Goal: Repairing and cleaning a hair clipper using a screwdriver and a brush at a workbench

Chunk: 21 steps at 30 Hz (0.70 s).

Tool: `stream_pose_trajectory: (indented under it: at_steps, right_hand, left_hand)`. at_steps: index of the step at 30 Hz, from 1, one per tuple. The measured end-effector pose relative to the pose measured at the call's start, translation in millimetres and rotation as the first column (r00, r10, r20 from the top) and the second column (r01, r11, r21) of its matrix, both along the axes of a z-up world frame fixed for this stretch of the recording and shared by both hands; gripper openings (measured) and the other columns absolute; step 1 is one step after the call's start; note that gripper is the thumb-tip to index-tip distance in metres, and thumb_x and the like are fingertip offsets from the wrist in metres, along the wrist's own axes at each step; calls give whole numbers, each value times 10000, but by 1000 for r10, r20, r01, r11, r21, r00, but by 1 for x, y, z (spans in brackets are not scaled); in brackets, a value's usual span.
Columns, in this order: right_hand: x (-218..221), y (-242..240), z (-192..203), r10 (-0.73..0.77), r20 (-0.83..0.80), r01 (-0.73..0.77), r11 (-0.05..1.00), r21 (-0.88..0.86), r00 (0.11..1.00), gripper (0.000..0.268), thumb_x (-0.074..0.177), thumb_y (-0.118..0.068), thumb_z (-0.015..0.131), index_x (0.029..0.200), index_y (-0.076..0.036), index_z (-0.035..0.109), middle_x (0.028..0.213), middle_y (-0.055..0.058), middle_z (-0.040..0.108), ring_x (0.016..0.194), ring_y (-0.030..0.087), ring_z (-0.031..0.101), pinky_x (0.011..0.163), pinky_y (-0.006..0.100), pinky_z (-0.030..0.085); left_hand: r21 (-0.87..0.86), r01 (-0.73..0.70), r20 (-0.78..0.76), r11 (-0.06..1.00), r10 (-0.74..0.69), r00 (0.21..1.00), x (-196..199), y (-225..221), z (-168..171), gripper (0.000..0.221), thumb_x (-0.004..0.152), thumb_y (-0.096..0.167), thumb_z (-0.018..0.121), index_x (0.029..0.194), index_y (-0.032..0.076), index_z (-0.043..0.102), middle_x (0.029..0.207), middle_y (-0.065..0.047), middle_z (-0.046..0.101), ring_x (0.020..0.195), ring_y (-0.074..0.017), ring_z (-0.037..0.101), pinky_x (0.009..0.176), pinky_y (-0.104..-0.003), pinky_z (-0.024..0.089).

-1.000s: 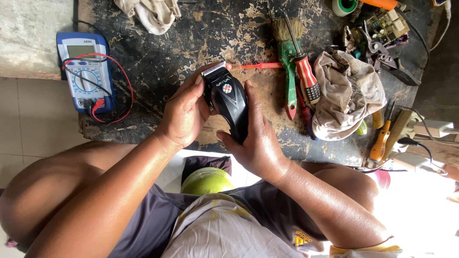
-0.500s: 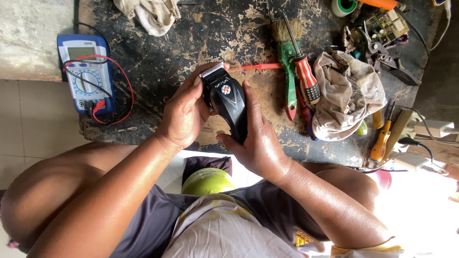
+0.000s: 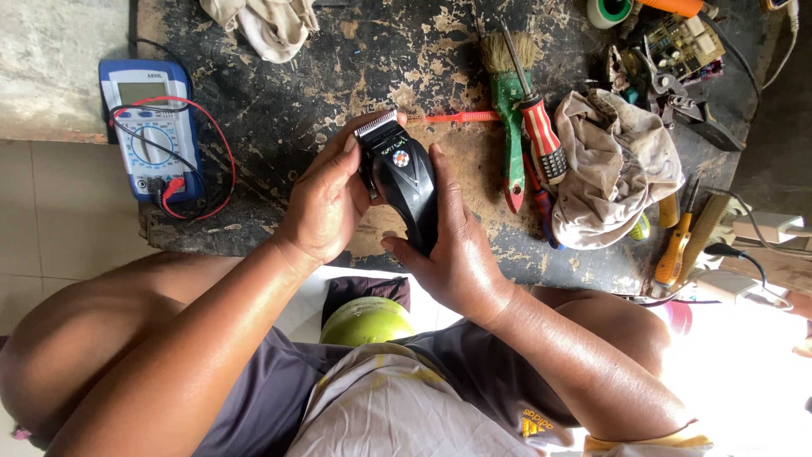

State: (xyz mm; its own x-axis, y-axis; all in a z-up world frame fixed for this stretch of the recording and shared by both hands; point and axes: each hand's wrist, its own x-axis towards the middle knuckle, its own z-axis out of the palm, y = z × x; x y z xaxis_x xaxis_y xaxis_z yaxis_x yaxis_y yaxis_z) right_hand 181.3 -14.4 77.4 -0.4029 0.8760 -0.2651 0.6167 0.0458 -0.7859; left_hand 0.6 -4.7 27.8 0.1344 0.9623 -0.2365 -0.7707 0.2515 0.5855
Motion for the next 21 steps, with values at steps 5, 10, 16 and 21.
stream_pose_trajectory:
  at_steps: [5, 10, 16, 21]
  right_hand:
    - [1, -2, -6, -36, 18, 36, 999, -6, 999, 1101, 816, -310, 810, 1623, -122, 85, 1428, 251, 611, 1232, 411, 633, 951, 430, 502]
    - [1, -4, -14, -36, -21, 38, 993, 112, 999, 1121, 829, -228, 835, 1611, -36, 57, 1652, 291, 328, 1537, 408, 355, 1207, 428, 348]
    - [-2, -12, -27, -21, -9, 23, 978, 205, 1000, 1091, 897, -275, 815, 1625, -48, 35, 1705, 258, 217, 1552, 441, 352, 1182, 480, 419]
    - [-9, -19, -26, -17, 175, -21, 977, 213, 984, 992, 917, -336, 711, 1626, -59, 76, 1311, 228, 475, 967, 460, 627, 679, 560, 557]
  left_hand:
    - [-20, -11, -7, 1000, 11, 1000, 6, -1, -6, 444, 1078, 290, 467, 1455, 64, 530, 1497, -145, 583, 1286, -226, 613, 999, -413, 580]
    - [-17, 4, -175, 1000, -7, 985, 16, 0, 23, 425, 982, 521, 586, 1207, 161, 602, 1134, -41, 682, 977, -148, 639, 716, -317, 551]
    - [-50, -109, -429, 993, 77, 900, 29, -3, 25, 531, 876, 387, 741, 1295, 123, 548, 1164, -54, 650, 1080, -135, 597, 943, -234, 453]
    - [-131, -133, -412, 983, 68, 909, 35, -3, 44, 890, 829, 309, 764, 1570, 143, 301, 1367, -77, 558, 1243, -144, 543, 1116, -264, 418]
